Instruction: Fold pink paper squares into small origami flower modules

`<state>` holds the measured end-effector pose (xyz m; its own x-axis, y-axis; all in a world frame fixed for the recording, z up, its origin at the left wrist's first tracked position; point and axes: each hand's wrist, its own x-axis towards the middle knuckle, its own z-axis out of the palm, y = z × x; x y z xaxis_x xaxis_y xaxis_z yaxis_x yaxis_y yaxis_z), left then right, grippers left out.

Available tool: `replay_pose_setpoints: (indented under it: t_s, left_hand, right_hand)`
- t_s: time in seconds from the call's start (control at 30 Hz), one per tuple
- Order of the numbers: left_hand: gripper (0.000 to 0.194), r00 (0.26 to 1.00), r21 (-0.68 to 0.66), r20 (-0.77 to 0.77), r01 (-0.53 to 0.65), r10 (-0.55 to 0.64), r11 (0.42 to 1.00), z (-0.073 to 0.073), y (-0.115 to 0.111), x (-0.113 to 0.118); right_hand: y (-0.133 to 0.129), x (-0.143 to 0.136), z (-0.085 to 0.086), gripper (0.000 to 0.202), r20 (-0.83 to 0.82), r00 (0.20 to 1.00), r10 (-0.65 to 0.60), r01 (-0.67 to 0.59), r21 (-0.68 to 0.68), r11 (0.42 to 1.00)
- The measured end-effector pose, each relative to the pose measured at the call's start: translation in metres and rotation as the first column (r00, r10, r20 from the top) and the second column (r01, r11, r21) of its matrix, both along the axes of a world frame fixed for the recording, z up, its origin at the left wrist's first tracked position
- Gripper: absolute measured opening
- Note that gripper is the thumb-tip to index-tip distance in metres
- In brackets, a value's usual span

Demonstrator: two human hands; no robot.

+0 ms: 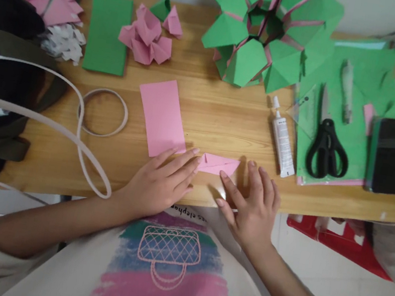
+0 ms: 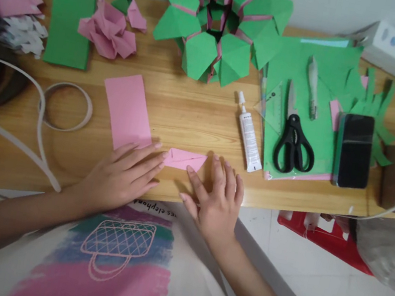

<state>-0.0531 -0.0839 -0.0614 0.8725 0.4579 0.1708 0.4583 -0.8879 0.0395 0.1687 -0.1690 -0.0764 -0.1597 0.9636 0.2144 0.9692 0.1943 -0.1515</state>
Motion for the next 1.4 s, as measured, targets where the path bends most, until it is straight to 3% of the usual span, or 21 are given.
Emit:
replay_pose_setpoints:
  t_s: [0.17,0.27,0.37,0.43,0.53,0.67,0.8,0.97,1.17,1.4]
  left_hand:
    - [0.031,1.0,-0.035,0.013,-0.018,0.019,0.999,-0.004,-0.003,-0.001]
    - [0.032,0.998,-0.067,0.026,-0.06,0.062,0.996,-0.004,-0.005,-0.001]
    - [0.027,0.986,-0.129,0.09,-0.126,0.138,0.984,-0.002,-0.005,-0.002]
    - [0.024,0.973,-0.192,0.135,-0.159,0.187,0.968,0.0,-0.004,-0.002]
    - [0.02,0.952,-0.285,0.177,-0.194,0.251,0.939,0.001,-0.001,0.002]
    - [0.015,0.905,-0.28,0.253,-0.268,0.341,0.922,-0.003,0.0,0.009]
    - [0.021,0.879,-0.216,0.269,-0.344,0.394,0.914,-0.006,-0.004,0.011]
    - [0.05,0.951,-0.175,0.176,-0.224,0.254,0.959,-0.01,-0.017,0.015]
    - [0.058,0.986,-0.186,0.056,-0.145,0.158,0.972,-0.016,-0.018,0.016]
    - [0.069,0.995,-0.166,-0.024,-0.104,0.102,0.981,-0.014,-0.014,0.01]
  right_hand:
    - [-0.007,0.005,0.003,0.044,0.081,0.996,-0.023,0.02,0.045,0.999]
    - [0.001,0.006,0.007,0.036,0.033,0.999,0.019,-0.021,0.063,0.998]
    - [0.024,0.007,0.014,0.027,-0.15,0.985,0.088,-0.087,0.01,0.996]
    - [0.044,0.008,0.018,0.033,-0.263,0.956,0.126,-0.159,-0.109,0.981]
    - [0.071,0.006,0.022,0.025,-0.267,0.938,0.222,-0.276,-0.184,0.943]
    - [0.087,0.004,0.023,0.016,-0.197,0.934,0.297,-0.326,-0.135,0.936]
    - [0.074,0.003,0.02,0.023,-0.128,0.947,0.296,-0.302,-0.037,0.952]
    - [0.034,-0.013,0.0,0.038,-0.069,0.982,0.175,-0.169,0.085,0.982]
    - [0.006,-0.03,-0.024,0.068,0.054,0.994,0.096,-0.098,0.045,0.994]
    - [-0.002,-0.026,-0.023,0.068,0.07,0.992,0.109,-0.113,0.056,0.992]
